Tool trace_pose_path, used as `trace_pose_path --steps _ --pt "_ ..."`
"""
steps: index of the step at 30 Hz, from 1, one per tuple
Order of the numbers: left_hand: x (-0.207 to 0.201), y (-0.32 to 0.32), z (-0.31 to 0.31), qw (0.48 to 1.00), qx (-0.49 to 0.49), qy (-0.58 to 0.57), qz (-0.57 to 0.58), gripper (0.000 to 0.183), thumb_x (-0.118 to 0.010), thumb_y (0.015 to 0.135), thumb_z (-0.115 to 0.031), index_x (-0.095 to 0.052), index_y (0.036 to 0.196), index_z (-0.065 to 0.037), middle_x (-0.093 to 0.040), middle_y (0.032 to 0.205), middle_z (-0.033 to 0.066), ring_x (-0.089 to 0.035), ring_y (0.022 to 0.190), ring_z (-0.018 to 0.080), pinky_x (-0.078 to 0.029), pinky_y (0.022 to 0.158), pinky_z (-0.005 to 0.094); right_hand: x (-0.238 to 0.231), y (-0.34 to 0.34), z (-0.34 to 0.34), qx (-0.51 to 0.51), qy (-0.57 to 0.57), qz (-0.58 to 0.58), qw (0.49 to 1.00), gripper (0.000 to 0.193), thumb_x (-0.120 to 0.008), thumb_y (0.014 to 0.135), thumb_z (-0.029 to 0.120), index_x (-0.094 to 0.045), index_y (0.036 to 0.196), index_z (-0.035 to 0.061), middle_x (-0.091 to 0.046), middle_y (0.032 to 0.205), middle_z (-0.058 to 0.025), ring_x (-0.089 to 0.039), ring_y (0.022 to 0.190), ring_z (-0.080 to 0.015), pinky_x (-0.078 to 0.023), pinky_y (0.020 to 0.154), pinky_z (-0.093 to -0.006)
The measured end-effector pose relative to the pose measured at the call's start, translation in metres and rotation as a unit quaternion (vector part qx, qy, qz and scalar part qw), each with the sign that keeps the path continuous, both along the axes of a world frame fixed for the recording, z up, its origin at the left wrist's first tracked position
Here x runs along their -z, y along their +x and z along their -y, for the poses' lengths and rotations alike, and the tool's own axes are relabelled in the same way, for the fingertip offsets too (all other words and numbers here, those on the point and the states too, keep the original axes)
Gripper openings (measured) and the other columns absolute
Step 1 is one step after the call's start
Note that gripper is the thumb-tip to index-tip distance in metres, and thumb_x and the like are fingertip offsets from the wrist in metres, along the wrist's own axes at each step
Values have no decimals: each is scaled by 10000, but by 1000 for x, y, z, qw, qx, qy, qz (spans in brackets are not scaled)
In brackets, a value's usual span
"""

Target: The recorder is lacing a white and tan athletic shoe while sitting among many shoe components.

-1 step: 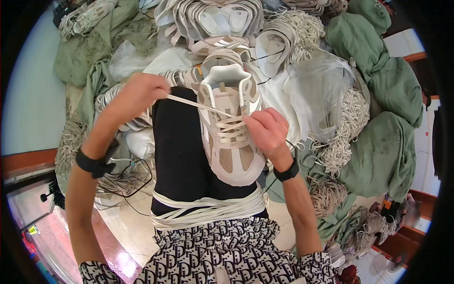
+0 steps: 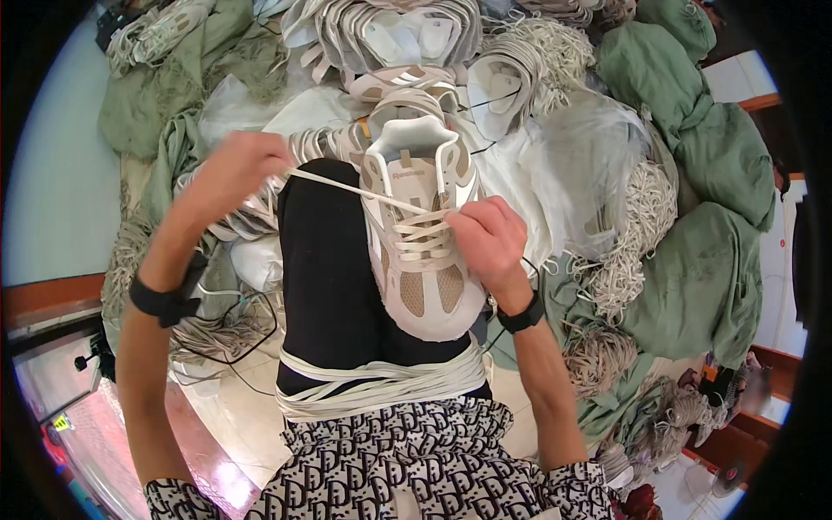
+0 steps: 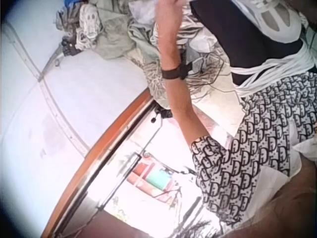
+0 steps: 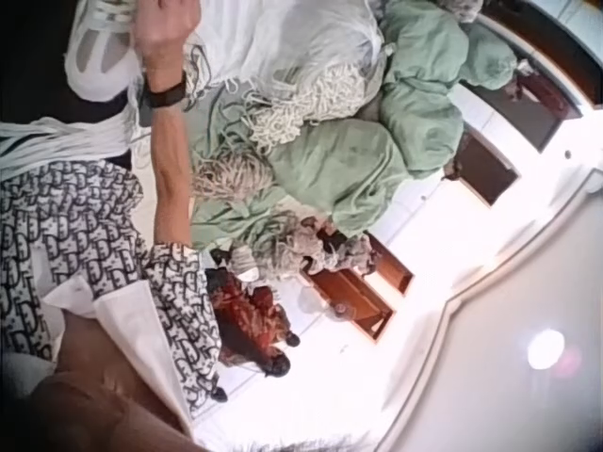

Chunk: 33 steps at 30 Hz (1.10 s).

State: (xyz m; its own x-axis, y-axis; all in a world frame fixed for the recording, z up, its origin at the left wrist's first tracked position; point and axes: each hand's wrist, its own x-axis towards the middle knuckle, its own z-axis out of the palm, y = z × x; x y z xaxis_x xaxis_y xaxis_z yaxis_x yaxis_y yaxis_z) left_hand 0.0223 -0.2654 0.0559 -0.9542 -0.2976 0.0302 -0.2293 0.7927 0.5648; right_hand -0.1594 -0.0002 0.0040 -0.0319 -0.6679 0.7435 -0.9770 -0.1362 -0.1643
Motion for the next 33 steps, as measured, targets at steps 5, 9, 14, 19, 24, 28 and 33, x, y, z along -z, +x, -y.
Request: trace_pose_path --steps 5,9,14,19,24,28,33 --pt "-3 55 51 987 -133 -76 50 93 -556 758 -79 -564 785 9 -548 694 144 -537 619 275 -427 599 325 44 4 -12 81 0 302 950 124 -620 637 -60 -611 737 12 -576 727 -81 -557 638 -220 -455 574 -292" --pt "44 50 26 986 -80 -129 66 116 -554 776 -70 -569 877 -14 -576 824 158 -547 747 335 -433 663 373 50 -2 -29 106 66 379 917 152 -644 624 -29 -618 769 7 -601 754 -80 -573 686 -206 -453 601 -282" --pt "25 18 -7 981 -65 -168 71 174 -539 777 -53 -569 948 -44 -576 947 159 -557 864 337 -443 729 394 -6 -5 0 -32 84 307 947 247 -632 608 -2 -626 850 44 -620 774 -66 -578 728 -212 -463 634 -313" --pt "4 -15 -84 969 47 -229 -83 311 -584 742 -52 -537 1049 -64 -542 1106 123 -585 886 270 -494 723 348 -7 -7 15 -65 236 50 968 231 -559 619 52 -604 841 100 -571 666 -26 -571 623 -215 -461 540 -342" --pt "32 -44 -109 972 102 -204 -63 247 -587 652 -35 -542 894 -47 -529 1107 137 -583 796 244 -508 617 328 -28 -15 7 -26 217 -97 971 130 -564 599 62 -568 724 99 -501 580 -28 -554 557 -194 -447 490 -316" --pt "22 -45 -105 959 147 -227 -88 169 -567 642 -39 -539 809 -50 -536 1078 134 -562 746 228 -484 571 323 -16 -50 -26 41 239 -80 967 73 -575 588 77 -543 652 90 -474 573 -16 -531 544 -183 -420 462 -311" --pt "14 -36 -119 933 109 -330 -95 137 -559 651 -62 -549 786 -50 -578 906 102 -528 639 199 -439 517 304 -21 -66 -36 102 194 -152 964 78 -546 554 73 -474 535 98 -412 531 -20 -494 500 -185 -403 462 -325"
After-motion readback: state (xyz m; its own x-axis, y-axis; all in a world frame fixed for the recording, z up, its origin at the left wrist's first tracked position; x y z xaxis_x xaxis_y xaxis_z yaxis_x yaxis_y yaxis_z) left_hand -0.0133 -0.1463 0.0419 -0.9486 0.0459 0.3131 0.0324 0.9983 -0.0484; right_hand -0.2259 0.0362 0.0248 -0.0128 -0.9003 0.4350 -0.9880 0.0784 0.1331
